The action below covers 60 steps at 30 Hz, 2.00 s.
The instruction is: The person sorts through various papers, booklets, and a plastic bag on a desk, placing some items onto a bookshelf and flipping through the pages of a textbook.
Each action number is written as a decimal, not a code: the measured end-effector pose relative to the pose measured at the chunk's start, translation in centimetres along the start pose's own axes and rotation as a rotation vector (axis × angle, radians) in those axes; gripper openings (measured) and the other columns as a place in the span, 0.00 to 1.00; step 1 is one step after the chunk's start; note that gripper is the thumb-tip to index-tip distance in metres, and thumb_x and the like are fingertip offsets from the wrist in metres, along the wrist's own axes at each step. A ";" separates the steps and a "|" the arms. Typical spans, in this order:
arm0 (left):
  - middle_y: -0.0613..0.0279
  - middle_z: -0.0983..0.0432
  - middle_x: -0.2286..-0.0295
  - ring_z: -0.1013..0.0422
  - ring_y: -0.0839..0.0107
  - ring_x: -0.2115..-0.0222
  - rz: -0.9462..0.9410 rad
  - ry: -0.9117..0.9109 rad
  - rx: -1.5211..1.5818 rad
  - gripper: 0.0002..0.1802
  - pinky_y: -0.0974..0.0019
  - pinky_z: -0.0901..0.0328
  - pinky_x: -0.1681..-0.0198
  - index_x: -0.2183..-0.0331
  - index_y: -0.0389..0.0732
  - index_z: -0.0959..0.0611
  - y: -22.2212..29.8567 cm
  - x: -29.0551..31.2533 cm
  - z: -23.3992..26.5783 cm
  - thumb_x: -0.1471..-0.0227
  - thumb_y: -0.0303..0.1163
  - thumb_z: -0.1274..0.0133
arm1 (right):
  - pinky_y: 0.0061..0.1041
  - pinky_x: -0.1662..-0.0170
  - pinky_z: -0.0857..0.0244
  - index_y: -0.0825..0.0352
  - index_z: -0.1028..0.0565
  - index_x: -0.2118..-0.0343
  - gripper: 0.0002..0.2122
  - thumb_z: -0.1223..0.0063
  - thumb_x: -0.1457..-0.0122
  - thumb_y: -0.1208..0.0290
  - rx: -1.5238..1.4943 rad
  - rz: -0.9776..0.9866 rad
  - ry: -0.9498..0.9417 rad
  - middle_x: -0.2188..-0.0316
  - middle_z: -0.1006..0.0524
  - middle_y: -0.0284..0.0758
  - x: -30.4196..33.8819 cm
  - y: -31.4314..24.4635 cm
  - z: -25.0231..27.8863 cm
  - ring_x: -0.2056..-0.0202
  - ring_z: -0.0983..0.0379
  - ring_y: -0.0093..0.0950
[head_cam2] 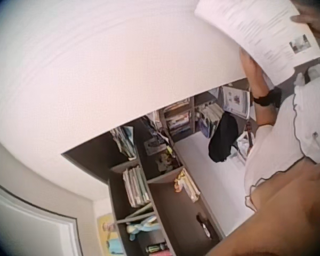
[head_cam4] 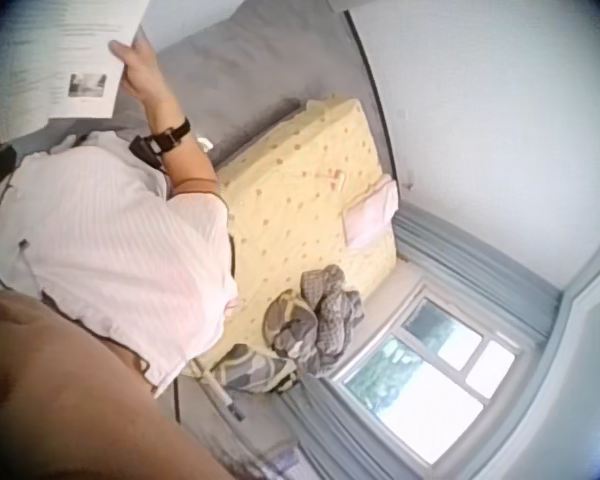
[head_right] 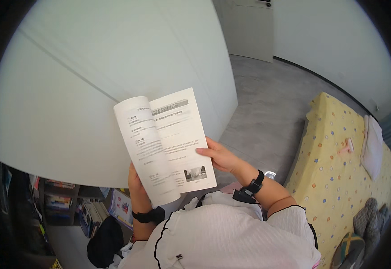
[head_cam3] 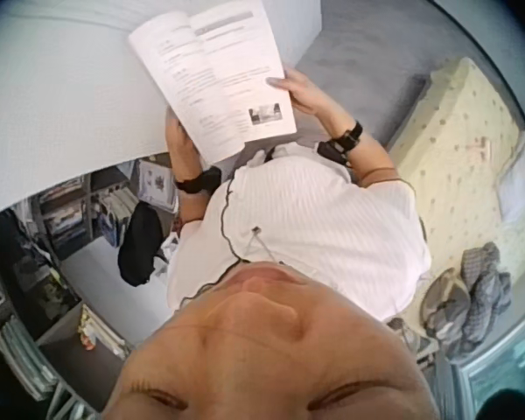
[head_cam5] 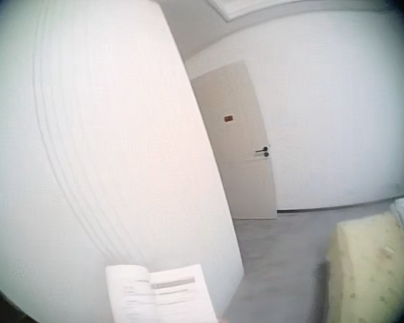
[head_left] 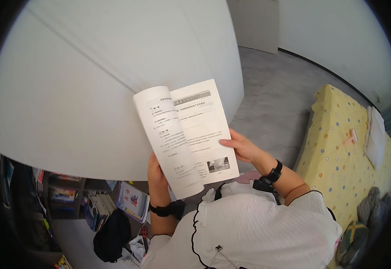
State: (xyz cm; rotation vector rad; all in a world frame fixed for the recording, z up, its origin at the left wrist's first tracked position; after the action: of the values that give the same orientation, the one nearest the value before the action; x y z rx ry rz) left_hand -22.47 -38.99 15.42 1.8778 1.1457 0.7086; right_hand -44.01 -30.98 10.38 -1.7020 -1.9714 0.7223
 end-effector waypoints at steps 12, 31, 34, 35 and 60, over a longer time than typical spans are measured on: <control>0.52 0.29 0.56 0.30 0.69 0.60 -0.295 -0.326 -0.547 0.16 0.70 0.36 0.57 0.61 0.29 0.23 2.8 -3.0 -2.9 0.43 0.34 0.54 | 0.22 0.52 0.36 0.72 0.38 0.46 0.20 0.63 0.43 0.81 0.109 0.276 0.352 0.53 0.29 0.37 2.8 1.0 3.1 0.55 0.31 0.23; 0.48 0.26 0.60 0.27 0.63 0.63 0.277 -0.237 -0.052 0.18 0.63 0.31 0.58 0.56 0.27 0.28 0.3 -5.3 -4.3 0.45 0.29 0.54 | 0.23 0.53 0.34 0.68 0.35 0.48 0.17 0.53 0.40 0.75 -0.042 0.287 0.286 0.54 0.28 0.35 3.9 3.4 7.1 0.55 0.30 0.22; 0.52 0.25 0.65 0.27 0.69 0.66 0.273 -0.351 -0.228 0.15 0.68 0.31 0.60 0.59 0.26 0.27 -2.6 -6.2 -4.3 0.47 0.26 0.52 | 0.23 0.53 0.34 0.67 0.36 0.47 0.19 0.52 0.41 0.76 -0.039 0.307 0.247 0.53 0.29 0.34 3.9 3.3 6.6 0.55 0.30 0.22; 0.52 0.25 0.64 0.27 0.69 0.66 0.282 -0.357 -0.225 0.15 0.69 0.31 0.60 0.59 0.26 0.27 -2.8 -6.2 -4.5 0.47 0.26 0.51 | 0.23 0.53 0.34 0.67 0.37 0.47 0.19 0.52 0.42 0.77 -0.026 0.315 0.258 0.53 0.29 0.34 4.1 3.2 6.6 0.55 0.30 0.22; 0.48 0.25 0.65 0.25 0.63 0.66 0.206 -0.341 -0.119 0.18 0.63 0.29 0.60 0.58 0.26 0.28 -2.6 -4.9 -5.3 0.48 0.29 0.50 | 0.23 0.52 0.35 0.68 0.38 0.46 0.20 0.52 0.42 0.76 0.003 0.374 0.210 0.53 0.29 0.33 4.2 2.2 7.9 0.53 0.31 0.21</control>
State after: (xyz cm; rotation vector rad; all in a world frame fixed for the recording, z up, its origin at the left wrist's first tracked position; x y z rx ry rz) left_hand -29.93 -40.92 15.74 1.9401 0.6883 0.5274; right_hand -47.89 -27.44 2.83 -2.0786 -1.5288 0.6357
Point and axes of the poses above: each hand's wrist, its own x-axis away from the middle knuckle, its own z-axis out of the back of the hand, y = z × x, the point moved 6 cm from there along -x, towards the middle knuckle
